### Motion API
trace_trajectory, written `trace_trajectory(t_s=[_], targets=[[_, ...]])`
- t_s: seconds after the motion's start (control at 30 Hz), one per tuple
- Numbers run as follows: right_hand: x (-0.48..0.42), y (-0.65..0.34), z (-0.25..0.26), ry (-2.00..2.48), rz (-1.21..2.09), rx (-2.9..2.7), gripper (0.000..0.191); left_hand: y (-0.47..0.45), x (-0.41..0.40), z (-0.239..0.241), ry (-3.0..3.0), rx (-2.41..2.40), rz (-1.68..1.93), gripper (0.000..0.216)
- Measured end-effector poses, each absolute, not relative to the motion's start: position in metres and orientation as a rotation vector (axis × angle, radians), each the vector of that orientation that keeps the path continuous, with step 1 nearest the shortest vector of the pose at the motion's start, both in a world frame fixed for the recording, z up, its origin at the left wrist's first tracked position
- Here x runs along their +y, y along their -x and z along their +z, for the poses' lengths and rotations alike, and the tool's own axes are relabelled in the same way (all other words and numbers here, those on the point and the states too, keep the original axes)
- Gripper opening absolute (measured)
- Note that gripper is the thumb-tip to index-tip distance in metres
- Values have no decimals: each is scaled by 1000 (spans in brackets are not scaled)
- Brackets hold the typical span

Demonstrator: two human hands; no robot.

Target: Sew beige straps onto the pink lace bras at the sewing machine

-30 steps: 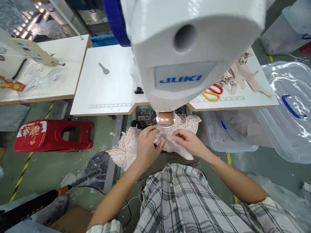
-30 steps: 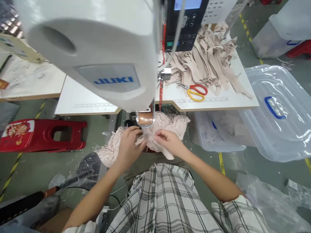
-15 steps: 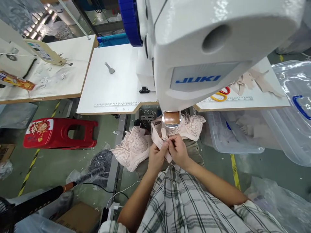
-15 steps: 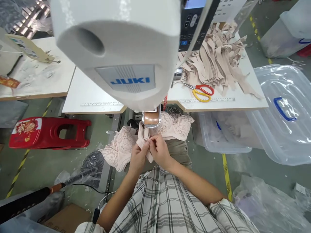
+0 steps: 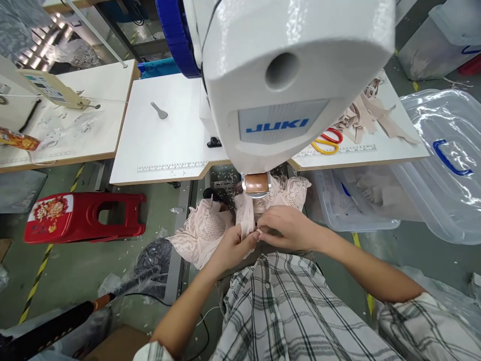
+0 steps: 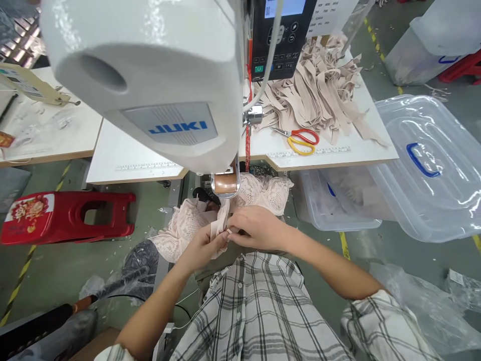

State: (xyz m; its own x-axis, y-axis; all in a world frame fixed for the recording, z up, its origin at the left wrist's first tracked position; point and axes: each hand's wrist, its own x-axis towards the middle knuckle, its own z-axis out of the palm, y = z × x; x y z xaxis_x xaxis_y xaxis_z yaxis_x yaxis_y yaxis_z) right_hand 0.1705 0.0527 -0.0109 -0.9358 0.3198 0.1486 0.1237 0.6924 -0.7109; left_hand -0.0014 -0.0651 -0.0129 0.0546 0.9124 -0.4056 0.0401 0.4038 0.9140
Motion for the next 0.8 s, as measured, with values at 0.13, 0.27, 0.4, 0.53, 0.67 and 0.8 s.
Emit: trace_trajectory(t_s=[0.13, 0.27, 0.4, 0.53, 0.67, 0.8], targets=[[50, -172, -10, 373, 1188, -2725, 10, -2, -67, -10, -915, 1316, 809, 56], [47, -177, -12, 548, 1194, -2543, 13, -3, -67, -9, -841, 1358, 889, 53], [47, -189, -13, 1132, 1152, -2143, 11, -4, -62, -7, -592, 1307, 1194, 44], [46, -194, -14, 1154, 1215, -2050, 15, -8, -53, -6, -256, 1112, 1324, 44], [40, -193, -14, 986, 1120, -2110, 15, -13, -48, -8, -75, 1044, 1319, 45], [33, -189, -15, 833, 962, -2221, 15, -17, -49, -13, -212, 1257, 1338, 48]])
